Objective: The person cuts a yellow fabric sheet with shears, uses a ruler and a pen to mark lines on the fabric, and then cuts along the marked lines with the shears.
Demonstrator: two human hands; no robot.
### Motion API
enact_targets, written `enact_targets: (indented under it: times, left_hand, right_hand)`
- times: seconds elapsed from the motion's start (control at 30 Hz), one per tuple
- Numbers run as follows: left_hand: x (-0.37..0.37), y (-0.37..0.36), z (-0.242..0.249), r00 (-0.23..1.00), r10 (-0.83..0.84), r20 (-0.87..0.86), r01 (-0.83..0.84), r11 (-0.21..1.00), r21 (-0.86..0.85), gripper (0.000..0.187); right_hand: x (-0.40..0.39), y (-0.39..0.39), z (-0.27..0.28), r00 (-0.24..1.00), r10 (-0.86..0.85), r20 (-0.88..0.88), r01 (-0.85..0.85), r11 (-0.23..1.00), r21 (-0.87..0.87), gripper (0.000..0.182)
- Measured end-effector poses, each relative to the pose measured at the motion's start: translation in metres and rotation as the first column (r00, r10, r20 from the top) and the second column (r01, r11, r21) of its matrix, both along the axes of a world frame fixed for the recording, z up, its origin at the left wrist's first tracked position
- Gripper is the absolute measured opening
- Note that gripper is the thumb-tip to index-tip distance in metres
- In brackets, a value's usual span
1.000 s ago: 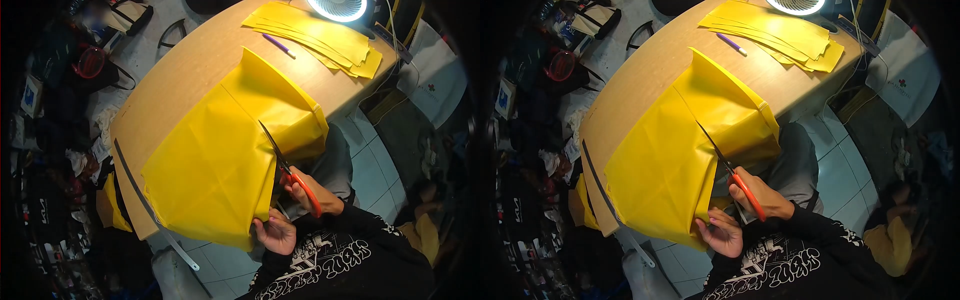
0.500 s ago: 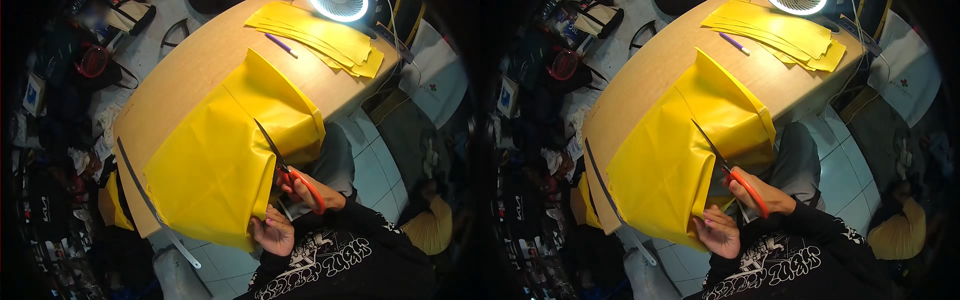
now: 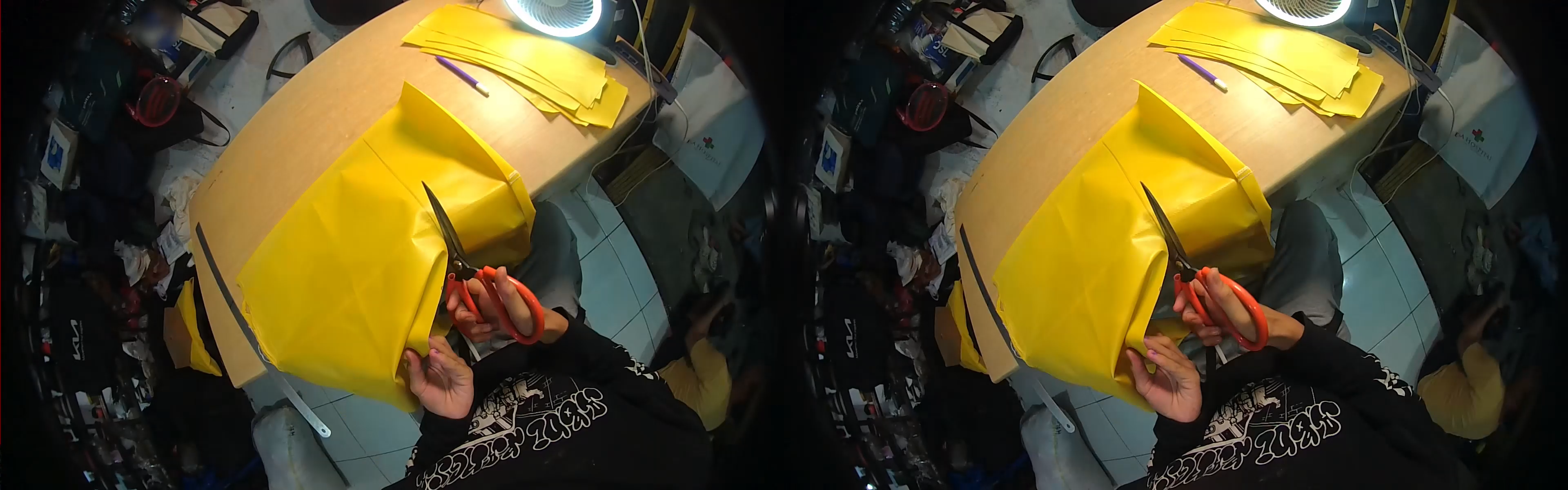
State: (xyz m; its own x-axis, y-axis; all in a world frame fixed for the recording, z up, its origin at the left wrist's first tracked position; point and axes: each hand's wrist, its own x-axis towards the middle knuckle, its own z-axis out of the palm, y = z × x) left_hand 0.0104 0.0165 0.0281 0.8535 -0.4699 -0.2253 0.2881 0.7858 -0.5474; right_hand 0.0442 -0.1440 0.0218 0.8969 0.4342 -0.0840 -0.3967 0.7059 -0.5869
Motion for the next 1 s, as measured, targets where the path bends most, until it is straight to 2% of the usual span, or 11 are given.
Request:
enact_targets:
  times: [0.07, 0.17, 0.27, 0.3, 0.4, 0.5, 0.63, 0.73, 0.77, 0.87, 1.0]
  left_hand:
    - [-0.001, 0.004, -0.004, 1.000, 0.008, 0.030, -0.010, 0.997, 0.074, 0.024]
    - [-0.003, 0.010, -0.003, 0.997, -0.011, 0.078, -0.003, 0.983, 0.185, 0.026]
    - [-0.008, 0.012, 0.007, 0.998, 0.019, 0.063, -0.043, 0.913, 0.406, 0.027]
    - [-0.010, 0.014, 0.007, 0.998, 0.018, 0.058, -0.040, 0.919, 0.393, 0.027]
    - [-0.012, 0.017, 0.007, 0.999, 0.015, 0.049, -0.031, 0.942, 0.335, 0.027]
    - [-0.010, 0.016, 0.009, 0.999, 0.010, 0.040, -0.019, 0.972, 0.235, 0.027]
    - [-0.010, 0.011, 0.010, 1.000, -0.008, -0.004, 0.008, 0.989, 0.150, 0.026]
    - [-0.012, 0.011, 0.007, 0.999, -0.041, 0.006, 0.039, 0.987, 0.154, 0.026]
    - [-0.014, 0.013, 0.005, 0.998, -0.053, 0.015, 0.050, 0.986, 0.157, 0.026]
    - [-0.021, 0.016, 0.004, 0.998, -0.061, -0.007, 0.061, 0.971, 0.229, 0.029]
    - [-0.039, 0.027, -0.006, 0.982, -0.091, 0.167, 0.031, 0.944, 0.330, 0.056]
  right_hand:
    - [0.000, -0.003, 0.007, 0.999, 0.016, -0.041, -0.014, 0.999, 0.051, 0.057]
    - [-0.003, -0.003, 0.005, 0.990, -0.084, 0.113, 0.120, 0.924, -0.362, 0.059]
    - [0.002, -0.002, 0.002, 0.896, -0.048, 0.441, 0.390, 0.562, -0.730, 0.059]
    - [0.001, -0.001, 0.008, 0.934, -0.003, 0.356, 0.309, 0.505, -0.806, 0.069]
    - [0.000, 0.003, 0.006, 0.924, -0.033, 0.381, 0.330, 0.571, -0.751, 0.070]
    - [-0.006, 0.004, -0.005, 0.999, -0.023, 0.039, 0.031, 0.975, -0.219, 0.063]
    - [-0.006, 0.006, -0.008, 0.998, 0.064, 0.011, -0.065, 0.981, 0.184, 0.062]
    - [-0.009, 0.014, -0.012, 0.996, -0.050, 0.070, 0.051, 0.999, -0.006, 0.063]
    - [-0.013, 0.013, -0.007, 0.983, -0.134, 0.122, 0.161, 0.954, -0.253, 0.064]
    - [-0.005, 0.007, -0.016, 0.925, -0.108, 0.365, 0.325, 0.722, -0.611, 0.066]
    - [-0.004, 0.005, -0.010, 0.905, -0.102, 0.413, 0.379, 0.633, -0.675, 0.069]
